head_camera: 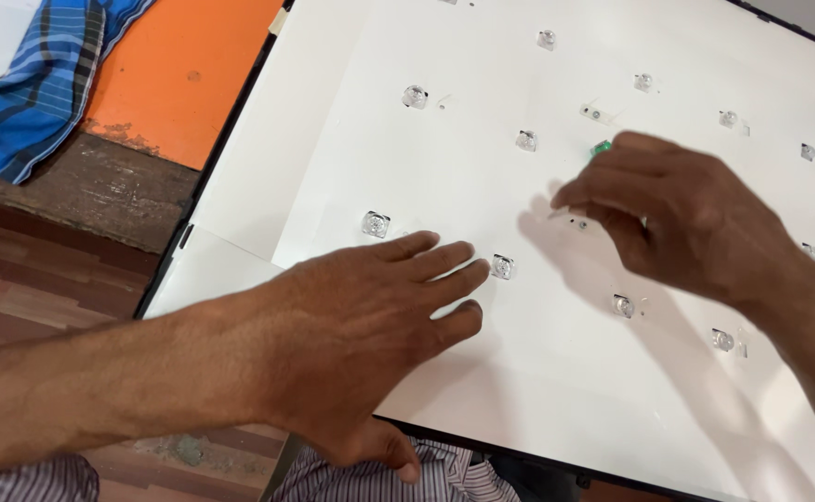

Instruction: The person uses a green-handled screwdriver and a yellow-handled utility knife to scrape adhesive residue from a white panel with multiple clear plastic mounts. The person alternates between tools to remove residue from around the mounts.

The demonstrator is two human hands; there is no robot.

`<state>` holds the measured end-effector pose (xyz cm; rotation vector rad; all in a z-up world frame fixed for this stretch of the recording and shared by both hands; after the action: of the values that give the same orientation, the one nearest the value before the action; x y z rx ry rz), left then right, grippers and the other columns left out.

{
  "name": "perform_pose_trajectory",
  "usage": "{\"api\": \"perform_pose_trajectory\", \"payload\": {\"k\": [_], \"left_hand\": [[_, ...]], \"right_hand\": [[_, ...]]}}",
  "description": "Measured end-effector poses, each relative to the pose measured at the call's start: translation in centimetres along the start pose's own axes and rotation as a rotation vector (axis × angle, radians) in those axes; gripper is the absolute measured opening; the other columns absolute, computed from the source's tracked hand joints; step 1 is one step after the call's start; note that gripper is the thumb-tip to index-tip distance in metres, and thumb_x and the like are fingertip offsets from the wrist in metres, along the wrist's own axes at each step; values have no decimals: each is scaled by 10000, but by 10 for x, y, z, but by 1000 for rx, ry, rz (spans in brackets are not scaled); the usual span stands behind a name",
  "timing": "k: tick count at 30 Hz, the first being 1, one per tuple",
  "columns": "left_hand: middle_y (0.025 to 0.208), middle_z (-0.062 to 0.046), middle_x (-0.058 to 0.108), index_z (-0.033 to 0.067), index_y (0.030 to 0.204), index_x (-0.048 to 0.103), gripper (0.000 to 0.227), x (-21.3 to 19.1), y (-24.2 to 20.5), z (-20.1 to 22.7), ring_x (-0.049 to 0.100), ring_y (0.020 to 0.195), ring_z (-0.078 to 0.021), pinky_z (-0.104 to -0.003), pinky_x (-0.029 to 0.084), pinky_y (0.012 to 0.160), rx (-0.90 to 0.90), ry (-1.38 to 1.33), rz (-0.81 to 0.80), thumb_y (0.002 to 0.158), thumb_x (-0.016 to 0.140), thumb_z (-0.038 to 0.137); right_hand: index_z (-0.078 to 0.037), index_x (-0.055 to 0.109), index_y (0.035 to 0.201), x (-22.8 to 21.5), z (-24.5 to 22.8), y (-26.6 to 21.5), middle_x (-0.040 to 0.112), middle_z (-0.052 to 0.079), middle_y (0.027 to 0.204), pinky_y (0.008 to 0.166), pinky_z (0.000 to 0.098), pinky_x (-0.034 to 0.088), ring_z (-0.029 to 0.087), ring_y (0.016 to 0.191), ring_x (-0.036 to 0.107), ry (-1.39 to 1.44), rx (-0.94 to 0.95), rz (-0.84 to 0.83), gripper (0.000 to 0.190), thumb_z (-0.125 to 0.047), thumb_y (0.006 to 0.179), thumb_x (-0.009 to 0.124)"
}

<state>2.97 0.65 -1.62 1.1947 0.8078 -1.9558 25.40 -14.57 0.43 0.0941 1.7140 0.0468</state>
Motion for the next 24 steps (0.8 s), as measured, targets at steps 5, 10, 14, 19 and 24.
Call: {"api": "perform_pose_trajectory", "payload": {"k": [5,10,14,19,24], "left_hand": [[1603,-266,304,-9,1416,443,1104,-10,1,-9,221,1498,-439,-558,191,1177,-11,10,52,756,549,869],[1581,-190,324,-1,1443,410,1012,-28,18,-32,311,1440,-343,-499,276,1189,-100,170,-182,836,402,809],[1582,-176,373,62,1459,448,920,-34,25,-53,301,1479,-340,-507,241,1199,-50,266,-84,881,320,766],[1617,-144,315,126,1496,421,866,-22,27,-65,212,1509,-322,-543,151,1194,8,315,57,894,282,733],[1655,-144,209,83,1546,307,882,-23,38,-63,133,1530,-309,-551,124,1212,-9,271,29,917,308,702]], "right_hand": [[-75,754,978,10,-6,-24,747,36,852,655,293,587,134,730,669,71,21,-11,184,9,822,704],[-88,757,984,17,-18,-43,756,21,863,640,290,590,123,744,674,171,92,-5,224,13,787,725],[-108,768,989,17,-34,-50,759,14,894,680,299,602,125,797,689,165,57,75,221,-13,790,747],[-139,801,993,18,-49,-60,762,2,842,621,309,588,152,742,678,300,205,55,238,-80,762,787],[-141,801,1015,22,-55,-54,754,8,832,575,320,581,149,711,701,419,240,145,243,-66,785,779]]}}
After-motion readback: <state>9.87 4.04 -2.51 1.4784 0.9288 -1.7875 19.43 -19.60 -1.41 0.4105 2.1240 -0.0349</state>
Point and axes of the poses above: each hand's wrist, its own y-axis towards the middle knuckle, its own x-axis out of the palm, z = x × y, the point moved 2 cm from there along y, towards the middle knuckle
